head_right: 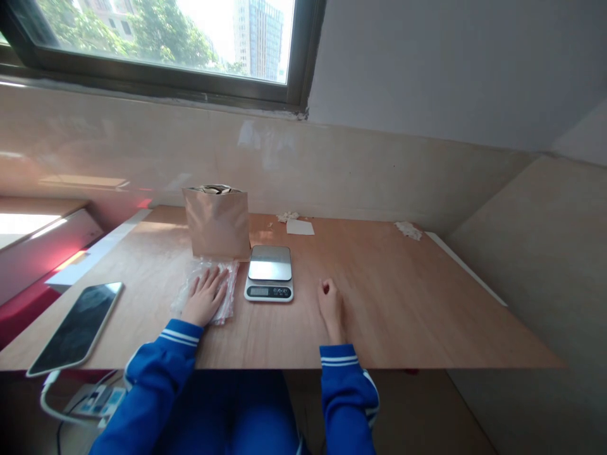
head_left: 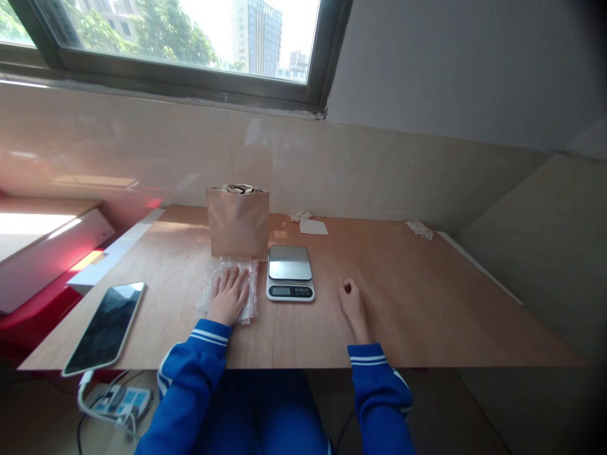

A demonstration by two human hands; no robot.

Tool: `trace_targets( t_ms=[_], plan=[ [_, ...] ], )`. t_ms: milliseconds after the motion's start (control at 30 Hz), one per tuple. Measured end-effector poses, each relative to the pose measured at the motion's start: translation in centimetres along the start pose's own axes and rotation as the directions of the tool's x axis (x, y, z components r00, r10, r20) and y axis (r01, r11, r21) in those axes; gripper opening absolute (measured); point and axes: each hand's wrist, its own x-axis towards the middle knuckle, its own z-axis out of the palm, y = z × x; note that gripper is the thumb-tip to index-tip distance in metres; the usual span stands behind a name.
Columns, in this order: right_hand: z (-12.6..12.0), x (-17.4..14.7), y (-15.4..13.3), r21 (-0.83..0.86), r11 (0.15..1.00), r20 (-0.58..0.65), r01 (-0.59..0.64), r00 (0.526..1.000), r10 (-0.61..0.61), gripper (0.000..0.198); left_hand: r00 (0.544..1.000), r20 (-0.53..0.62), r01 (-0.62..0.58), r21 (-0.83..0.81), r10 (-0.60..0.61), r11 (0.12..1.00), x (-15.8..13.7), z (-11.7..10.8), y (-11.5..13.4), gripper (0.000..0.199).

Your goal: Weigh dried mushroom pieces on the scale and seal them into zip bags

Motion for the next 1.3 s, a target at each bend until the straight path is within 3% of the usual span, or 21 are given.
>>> trace_targets(
  t_ms=[167, 300, 333, 400, 433, 500, 533, 600, 667, 800, 867, 1100, 1300],
  plan=[
    [0.1, 0.1, 0.3, 0.000, 0.998, -0.011, 0.063, 0.998, -0.063, 0.039, 0.998, 0.068, 0.004, -0.023, -0.002, 1.000, 0.5, -0.8, -0.1, 0.050],
    [0.1, 0.0, 0.5, 0.005, 0.997, -0.018, 0.072, 0.997, -0.072, 0.038, 0.994, 0.110, 0.022, -0.112, -0.010, 0.993, 1.2, -4.5, 0.8, 0.042],
    [0.1, 0.0, 0.5, 0.005, 0.997, -0.026, 0.073, 0.997, -0.073, 0.038, 0.998, 0.068, 0.019, -0.172, -0.008, 0.985, 1.4, -6.0, 1.4, 0.038],
    [0.1, 0.0, 0.4, 0.009, 0.997, -0.033, 0.074, 0.997, -0.074, 0.037, 0.989, -0.149, -0.054, -0.344, 0.003, 0.938, 2.0, -9.1, 3.0, 0.035],
    [0.1, 0.0, 0.4, 0.014, 0.997, -0.032, 0.076, 0.997, -0.075, 0.037, 0.956, -0.293, -0.109, -0.387, -0.009, 0.916, 2.5, -10.6, 3.8, 0.033],
    [0.2, 0.1, 0.4, 0.021, 0.997, -0.025, 0.081, 0.996, -0.080, 0.037, 0.840, -0.542, -0.234, -0.393, -0.019, 0.889, 4.2, -13.2, 5.3, 0.030],
    [0.2, 0.1, 0.4, 0.021, 0.996, -0.022, 0.084, 0.996, -0.083, 0.037, 0.779, -0.627, -0.272, -0.380, -0.030, 0.884, 5.4, -14.2, 5.8, 0.030],
    [0.2, 0.1, 0.4, 0.017, 0.996, -0.021, 0.086, 0.996, -0.085, 0.038, 0.715, -0.698, -0.278, -0.326, -0.032, 0.903, 8.2, -15.6, 6.5, 0.031],
    [0.2, 0.1, 0.3, 0.019, 0.996, -0.028, 0.087, 0.996, -0.086, 0.039, 0.730, -0.683, -0.230, -0.262, -0.012, 0.937, 11.2, -16.2, 6.7, 0.032],
    [0.2, 0.2, 0.3, 0.032, 0.995, -0.046, 0.099, 0.994, -0.097, 0.041, 0.854, -0.520, -0.051, -0.098, -0.007, 0.994, 15.3, -16.2, 6.6, 0.038],
    [0.2, 0.2, 0.3, 0.033, 0.995, -0.044, 0.099, 0.994, -0.097, 0.041, 0.891, -0.454, -0.009, -0.003, 0.006, 1.000, 16.1, -16.2, 6.6, 0.041],
    [0.3, 0.2, 0.4, 0.019, 0.996, -0.025, 0.092, 0.995, -0.092, 0.041, 0.931, -0.361, 0.003, 0.138, 0.047, 0.990, 15.9, -17.1, 6.3, 0.047],
    [0.2, 0.2, 0.4, 0.014, 0.996, -0.010, 0.084, 0.996, -0.084, 0.041, 0.941, -0.334, -0.023, 0.103, 0.057, 0.994, 15.6, -17.3, 6.1, 0.047]
  ],
)
